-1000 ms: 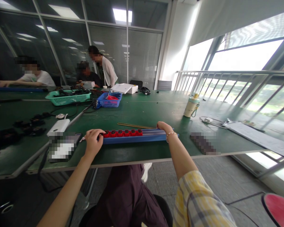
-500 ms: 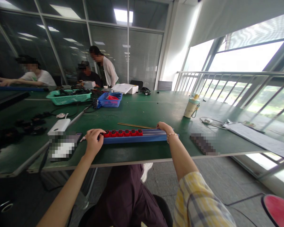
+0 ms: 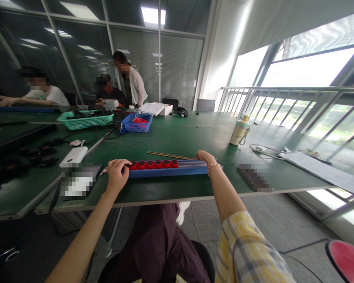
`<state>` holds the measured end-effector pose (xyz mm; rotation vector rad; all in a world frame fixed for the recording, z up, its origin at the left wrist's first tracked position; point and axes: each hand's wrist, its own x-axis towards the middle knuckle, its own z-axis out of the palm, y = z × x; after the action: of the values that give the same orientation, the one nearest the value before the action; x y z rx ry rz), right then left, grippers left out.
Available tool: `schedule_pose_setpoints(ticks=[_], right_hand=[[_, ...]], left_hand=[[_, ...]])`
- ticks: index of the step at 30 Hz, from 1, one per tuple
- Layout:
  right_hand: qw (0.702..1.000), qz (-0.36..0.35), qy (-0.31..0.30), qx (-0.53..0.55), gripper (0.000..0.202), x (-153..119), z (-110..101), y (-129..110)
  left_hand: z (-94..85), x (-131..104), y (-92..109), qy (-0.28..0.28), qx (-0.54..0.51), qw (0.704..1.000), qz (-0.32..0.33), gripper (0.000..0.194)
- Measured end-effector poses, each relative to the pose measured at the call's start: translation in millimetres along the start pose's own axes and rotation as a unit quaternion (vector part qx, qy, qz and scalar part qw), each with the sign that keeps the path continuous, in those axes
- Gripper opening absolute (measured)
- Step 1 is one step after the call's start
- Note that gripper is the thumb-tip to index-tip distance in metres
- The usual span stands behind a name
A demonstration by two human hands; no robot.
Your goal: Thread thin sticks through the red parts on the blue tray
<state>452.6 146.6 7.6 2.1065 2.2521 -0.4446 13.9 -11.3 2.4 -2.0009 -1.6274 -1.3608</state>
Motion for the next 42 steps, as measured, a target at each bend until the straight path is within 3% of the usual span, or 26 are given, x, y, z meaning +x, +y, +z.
schedule_pose_setpoints(ticks=[14, 24, 42], right_hand=[[1.000, -0.008, -0.003, -0.018, 0.036, -3.7, -1.9, -2.5], [0.999, -0.008, -0.022, -0.028, 0.023, 3.2, -4.7, -3.7], [0.999, -0.013, 0.013, -0.029, 0.023, -0.2, -0.2, -0.4]], left_hand=[[1.5, -1.1, -2.1, 0.005, 0.005, 1.000, 0.003, 0.025], [1.9, -1.3, -2.8, -0.002, 0.004, 1.000, 0.002, 0.025], [1.6, -1.4, -2.9, -0.002, 0.005, 1.000, -0.002, 0.025]])
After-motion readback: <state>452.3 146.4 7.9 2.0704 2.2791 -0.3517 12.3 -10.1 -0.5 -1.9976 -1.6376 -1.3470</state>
